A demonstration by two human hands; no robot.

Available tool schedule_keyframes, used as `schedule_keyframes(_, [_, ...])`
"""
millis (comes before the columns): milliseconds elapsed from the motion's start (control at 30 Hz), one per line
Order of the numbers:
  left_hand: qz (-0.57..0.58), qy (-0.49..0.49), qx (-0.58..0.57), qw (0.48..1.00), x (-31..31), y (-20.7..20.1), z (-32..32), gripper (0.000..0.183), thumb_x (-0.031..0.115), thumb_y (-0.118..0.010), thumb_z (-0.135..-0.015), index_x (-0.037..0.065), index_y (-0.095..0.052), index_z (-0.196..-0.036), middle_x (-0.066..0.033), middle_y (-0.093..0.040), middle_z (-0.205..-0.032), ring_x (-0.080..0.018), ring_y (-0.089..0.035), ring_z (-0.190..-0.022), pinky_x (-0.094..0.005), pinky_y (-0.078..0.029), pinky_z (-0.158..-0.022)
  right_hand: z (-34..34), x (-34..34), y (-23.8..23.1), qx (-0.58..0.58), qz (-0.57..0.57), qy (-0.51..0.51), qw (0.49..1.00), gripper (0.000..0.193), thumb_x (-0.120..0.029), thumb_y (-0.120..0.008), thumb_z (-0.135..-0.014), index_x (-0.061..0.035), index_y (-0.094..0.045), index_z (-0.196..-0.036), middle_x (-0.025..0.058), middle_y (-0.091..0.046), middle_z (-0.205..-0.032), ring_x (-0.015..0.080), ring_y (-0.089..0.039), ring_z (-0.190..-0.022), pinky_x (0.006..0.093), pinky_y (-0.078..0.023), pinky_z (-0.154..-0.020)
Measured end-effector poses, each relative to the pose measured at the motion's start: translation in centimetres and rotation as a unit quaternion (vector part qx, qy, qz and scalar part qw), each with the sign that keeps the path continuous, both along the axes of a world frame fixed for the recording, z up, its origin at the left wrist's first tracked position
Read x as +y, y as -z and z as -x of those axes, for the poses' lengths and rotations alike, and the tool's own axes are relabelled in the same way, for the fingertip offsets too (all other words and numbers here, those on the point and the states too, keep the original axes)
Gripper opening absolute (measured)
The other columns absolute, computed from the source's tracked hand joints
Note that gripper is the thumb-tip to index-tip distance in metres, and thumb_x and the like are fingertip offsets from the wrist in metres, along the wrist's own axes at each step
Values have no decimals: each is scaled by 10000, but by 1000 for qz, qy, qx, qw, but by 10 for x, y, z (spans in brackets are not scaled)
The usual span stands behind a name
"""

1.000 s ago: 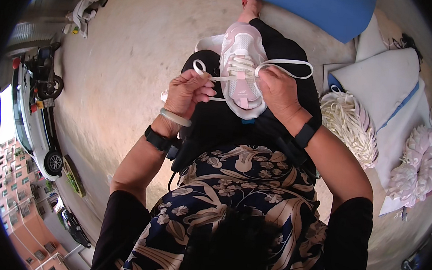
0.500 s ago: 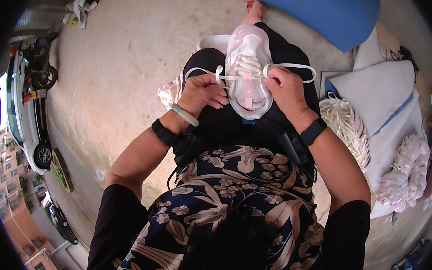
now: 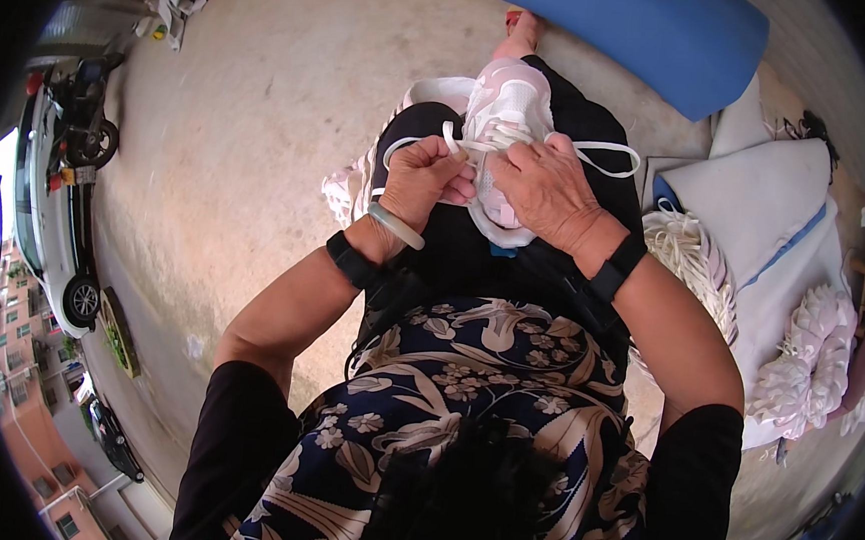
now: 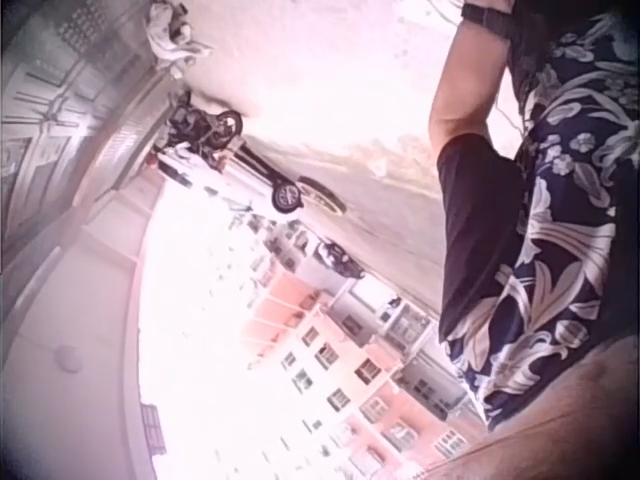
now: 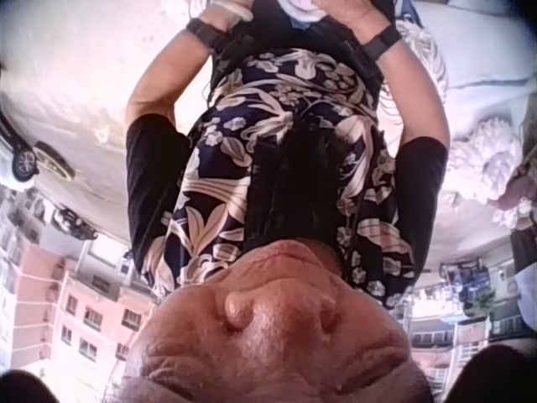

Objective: The recorder is lacing a white and pink shoe.

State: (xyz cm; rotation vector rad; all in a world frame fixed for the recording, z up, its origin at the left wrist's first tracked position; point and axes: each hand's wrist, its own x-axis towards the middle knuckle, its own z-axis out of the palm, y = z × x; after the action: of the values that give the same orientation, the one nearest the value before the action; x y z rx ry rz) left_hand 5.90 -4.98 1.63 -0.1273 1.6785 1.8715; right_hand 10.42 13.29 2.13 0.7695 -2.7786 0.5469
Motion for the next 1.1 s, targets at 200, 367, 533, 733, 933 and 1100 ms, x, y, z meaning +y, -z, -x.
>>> schedule_keyframes(200, [66, 6, 15, 998, 0, 7, 9, 91, 68, -531, -829, 43, -560, -747, -41, -586, -629, -99, -553, -485, -210, -454, -439, 1, 0, 2, -23, 8, 28, 999, 372, -103, -630, -686, -74, -543, -1047, 74, -509, -840, 240, -537, -774, 379, -352, -779])
schedule_keyframes(367, [106, 20, 44, 993, 0, 11, 9, 121, 88, -534, -819, 53, -551, -705, -26, -558, -581, -78, -500, -436, -205, -407, -393, 1, 0, 5, -21, 29, 34, 999, 407, -112, -660, -674, -72, -542, -1061, 78, -519, -864, 243, -537, -789, 379, -355, -802])
schedule_keyframes(533, [74, -8, 34, 997, 6, 4, 4, 142, 112, -524, -855, 51, -547, -729, -25, -557, -584, -74, -491, -447, -194, -401, -419, -2, 1, 7, -17, 37, 39, 998, 420, -123, -673, -664, -76, -547, -1062, 75, -528, -870, 240, -538, -801, 373, -358, -803])
schedule_keyframes(733, [30, -21, 54, 998, 8, 3, 1, 144, 108, -527, -862, 40, -547, -736, -32, -574, -604, -77, -507, -466, -195, -408, -443, -6, 0, 7, -21, 45, 45, 998, 419, -124, -677, -659, -73, -552, -1056, 75, -533, -875, 239, -539, -812, 373, -361, -813])
schedule_keyframes(933, [50, -2, 52, 997, 4, 8, 5, 129, 94, -541, -848, 37, -552, -733, -32, -575, -609, -77, -503, -451, -196, -402, -422, -2, -2, 10, -21, 48, 43, 998, 418, -135, -675, -664, -76, -552, -1059, 73, -535, -871, 238, -538, -813, 370, -363, -815])
schedule_keyframes(1100, [130, 31, 111, 985, 15, 9, 11, 88, 59, -552, -798, 2, -565, -732, -37, -558, -574, -97, -510, -440, -230, -408, -404, 0, 6, 4, -10, 47, 51, 998, 387, -149, -659, -661, -85, -555, -1028, 60, -532, -831, 237, -545, -804, 370, -370, -789])
